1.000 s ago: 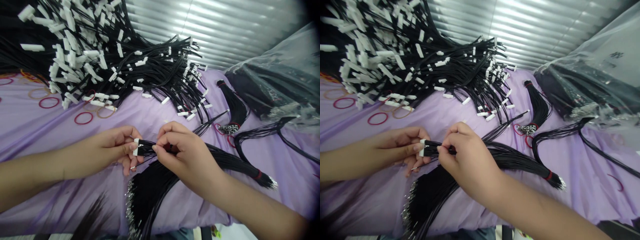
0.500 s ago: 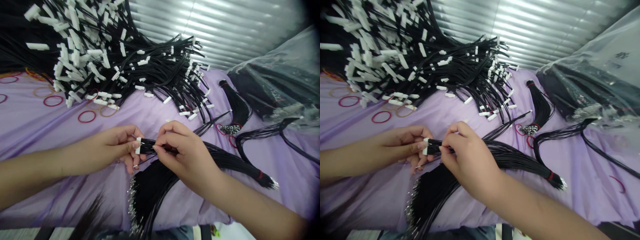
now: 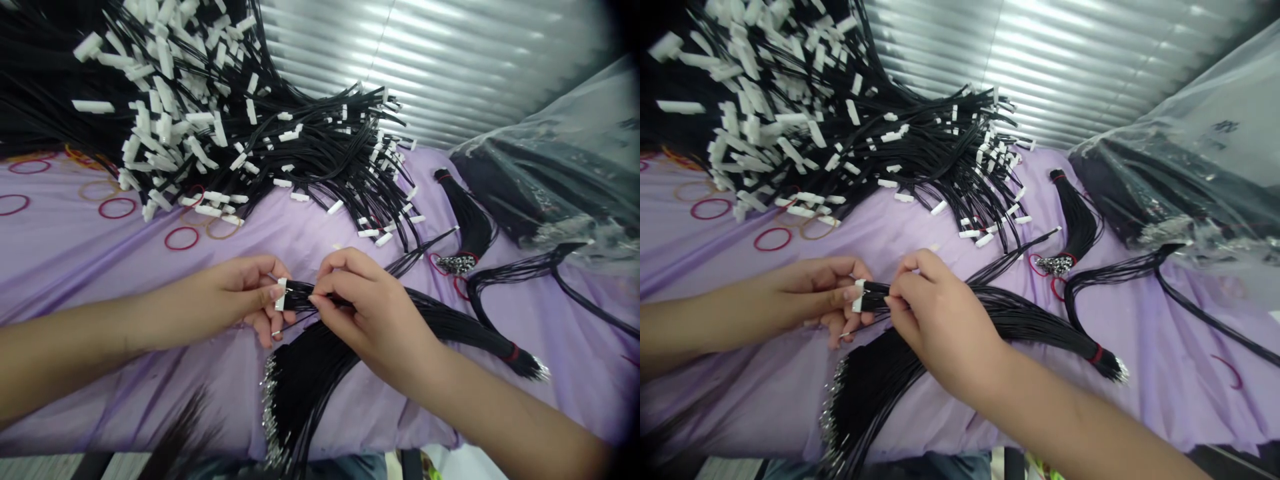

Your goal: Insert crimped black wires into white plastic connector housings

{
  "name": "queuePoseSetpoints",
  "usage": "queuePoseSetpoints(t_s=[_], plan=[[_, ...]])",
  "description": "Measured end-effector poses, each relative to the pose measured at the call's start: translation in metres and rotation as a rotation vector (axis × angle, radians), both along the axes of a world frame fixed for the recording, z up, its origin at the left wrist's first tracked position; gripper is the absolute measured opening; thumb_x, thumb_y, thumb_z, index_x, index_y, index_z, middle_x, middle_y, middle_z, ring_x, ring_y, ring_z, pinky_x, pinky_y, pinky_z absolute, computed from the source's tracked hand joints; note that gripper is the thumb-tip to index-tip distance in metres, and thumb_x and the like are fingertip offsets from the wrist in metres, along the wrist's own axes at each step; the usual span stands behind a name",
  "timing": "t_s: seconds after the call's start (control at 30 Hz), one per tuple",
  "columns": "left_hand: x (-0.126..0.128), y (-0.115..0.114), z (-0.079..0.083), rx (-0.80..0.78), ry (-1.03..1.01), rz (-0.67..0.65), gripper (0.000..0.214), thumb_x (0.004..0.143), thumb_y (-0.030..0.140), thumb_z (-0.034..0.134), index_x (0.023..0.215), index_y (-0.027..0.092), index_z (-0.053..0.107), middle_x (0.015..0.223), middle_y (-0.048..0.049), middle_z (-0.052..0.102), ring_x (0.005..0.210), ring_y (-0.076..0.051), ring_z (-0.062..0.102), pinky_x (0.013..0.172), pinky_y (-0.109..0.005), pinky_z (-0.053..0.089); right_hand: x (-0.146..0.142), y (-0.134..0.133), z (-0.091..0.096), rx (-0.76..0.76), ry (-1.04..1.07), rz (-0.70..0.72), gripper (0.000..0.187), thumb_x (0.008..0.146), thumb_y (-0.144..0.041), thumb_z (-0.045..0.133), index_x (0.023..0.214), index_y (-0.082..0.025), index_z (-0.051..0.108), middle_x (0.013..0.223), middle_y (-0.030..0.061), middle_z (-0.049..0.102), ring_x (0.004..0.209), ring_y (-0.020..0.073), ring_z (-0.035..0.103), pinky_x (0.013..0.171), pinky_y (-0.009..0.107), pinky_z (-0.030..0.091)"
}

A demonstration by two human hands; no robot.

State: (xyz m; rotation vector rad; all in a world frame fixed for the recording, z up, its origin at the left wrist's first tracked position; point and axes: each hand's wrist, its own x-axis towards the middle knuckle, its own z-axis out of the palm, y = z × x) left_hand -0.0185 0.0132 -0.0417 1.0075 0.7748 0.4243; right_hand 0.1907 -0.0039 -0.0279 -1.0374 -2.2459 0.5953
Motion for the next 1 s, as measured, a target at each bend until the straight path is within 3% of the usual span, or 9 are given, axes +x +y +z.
queuePoseSetpoints(t_s=[0.33, 0.77, 0.87, 1.0], plan=[[0.001, 0.002, 0.002, -0.008, -0.014, 0.009, 0.018, 0.086, 0.029, 0.063, 0.086, 0.015, 0.052, 0.075, -0.0033, 0.069, 0.060, -0.011, 0.064, 0.055, -0.019, 0.053, -0.002, 0.001, -0.003, 0.033, 0.026, -0.003, 0.011, 0.086, -0.009, 0.054, 0.079, -0.014, 0.060, 0.091, 0.0056, 0.055, 0.083, 0.0116, 0.055, 0.073, 0.023, 0.045], [0.001, -0.001, 0.000, 0.034, -0.006, 0.010, 0.021, 0.088, 0.032, 0.061, 0.086, 0.014, 0.051, 0.075, -0.0026, 0.067, 0.065, -0.013, 0.066, 0.065, -0.027, 0.057, -0.014, -0.003, -0.011, -0.072, 0.006, -0.042, 0.014, 0.090, -0.014, 0.047, 0.082, -0.015, 0.059, 0.099, 0.0077, 0.056, 0.086, 0.0149, 0.056, 0.078, 0.029, 0.048], [0.001, 0.000, 0.001, 0.028, -0.046, 0.019, 0.018, 0.087, 0.028, 0.062, 0.087, 0.014, 0.052, 0.075, -0.0024, 0.067, 0.066, -0.012, 0.066, 0.064, -0.025, 0.057, -0.011, -0.003, -0.007, 0.009, -0.040, -0.046, 0.013, 0.090, -0.012, 0.048, 0.084, -0.014, 0.059, 0.100, 0.0092, 0.055, 0.088, 0.0160, 0.055, 0.081, 0.032, 0.047], [0.000, 0.003, 0.004, -0.074, -0.087, 0.087, 0.012, 0.089, 0.022, 0.060, 0.089, 0.014, 0.051, 0.075, -0.0022, 0.067, 0.064, -0.009, 0.064, 0.062, -0.019, 0.055, 0.001, -0.001, 0.003, 0.251, -0.115, -0.017, 0.012, 0.089, -0.019, 0.054, 0.097, -0.013, 0.061, 0.108, 0.0123, 0.050, 0.092, 0.0180, 0.051, 0.082, 0.034, 0.046]])
